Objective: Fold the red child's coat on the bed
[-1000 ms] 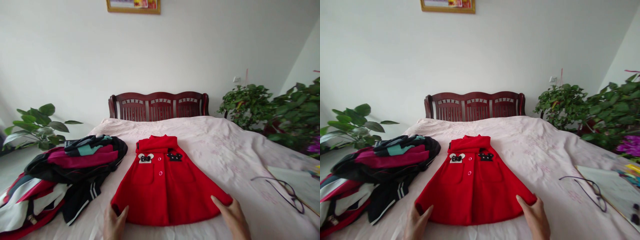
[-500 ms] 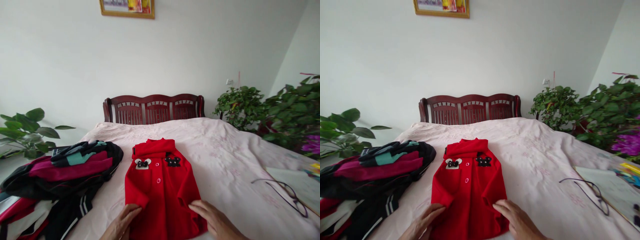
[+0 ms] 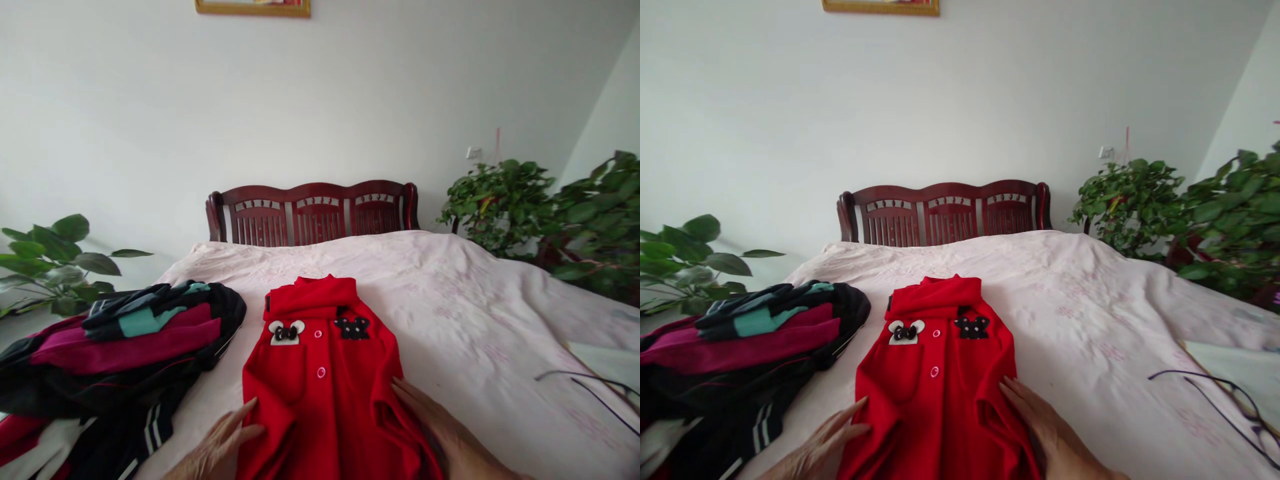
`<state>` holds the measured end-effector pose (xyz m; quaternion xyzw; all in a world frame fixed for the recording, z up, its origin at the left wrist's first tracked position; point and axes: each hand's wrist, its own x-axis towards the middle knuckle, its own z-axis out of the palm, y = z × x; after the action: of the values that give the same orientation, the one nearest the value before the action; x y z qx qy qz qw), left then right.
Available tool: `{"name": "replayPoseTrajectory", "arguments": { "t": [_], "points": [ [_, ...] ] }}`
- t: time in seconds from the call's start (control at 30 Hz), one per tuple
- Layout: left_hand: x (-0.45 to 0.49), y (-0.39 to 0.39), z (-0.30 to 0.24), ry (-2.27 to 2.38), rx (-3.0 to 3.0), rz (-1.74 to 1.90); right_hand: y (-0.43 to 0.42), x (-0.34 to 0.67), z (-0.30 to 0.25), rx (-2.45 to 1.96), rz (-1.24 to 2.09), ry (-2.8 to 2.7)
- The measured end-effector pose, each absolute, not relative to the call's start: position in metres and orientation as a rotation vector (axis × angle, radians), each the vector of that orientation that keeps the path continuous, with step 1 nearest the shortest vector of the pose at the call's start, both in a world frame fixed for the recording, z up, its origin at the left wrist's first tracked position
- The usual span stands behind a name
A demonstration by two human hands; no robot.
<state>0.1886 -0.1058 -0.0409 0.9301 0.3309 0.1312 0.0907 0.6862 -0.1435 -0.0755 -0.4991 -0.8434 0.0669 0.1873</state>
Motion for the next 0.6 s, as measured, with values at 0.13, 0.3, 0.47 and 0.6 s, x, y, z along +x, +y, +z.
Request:
{"name": "replayPoseTrajectory", "arguments": {
  "t": [0.13, 0.3, 0.47, 0.6],
  "points": [
    [0.197, -0.075, -0.043, 1.071, 2.876, 0.372, -0.128, 0.680, -0.065, -1.226, 0.280, -2.615],
    [0.211, -0.037, -0.064, 1.011, 3.020, 0.377, -0.099, 0.692, -0.061, -1.255, 0.022, -2.566],
    [0.206, -0.032, -0.080, 0.883, 3.102, 0.513, -0.082, 0.684, -0.058, -1.153, 0.060, -2.635],
    [0.201, -0.026, -0.081, 0.735, 3.076, 0.619, -0.073, 0.677, -0.054, -1.082, 0.107, -2.620]
  ]
}}
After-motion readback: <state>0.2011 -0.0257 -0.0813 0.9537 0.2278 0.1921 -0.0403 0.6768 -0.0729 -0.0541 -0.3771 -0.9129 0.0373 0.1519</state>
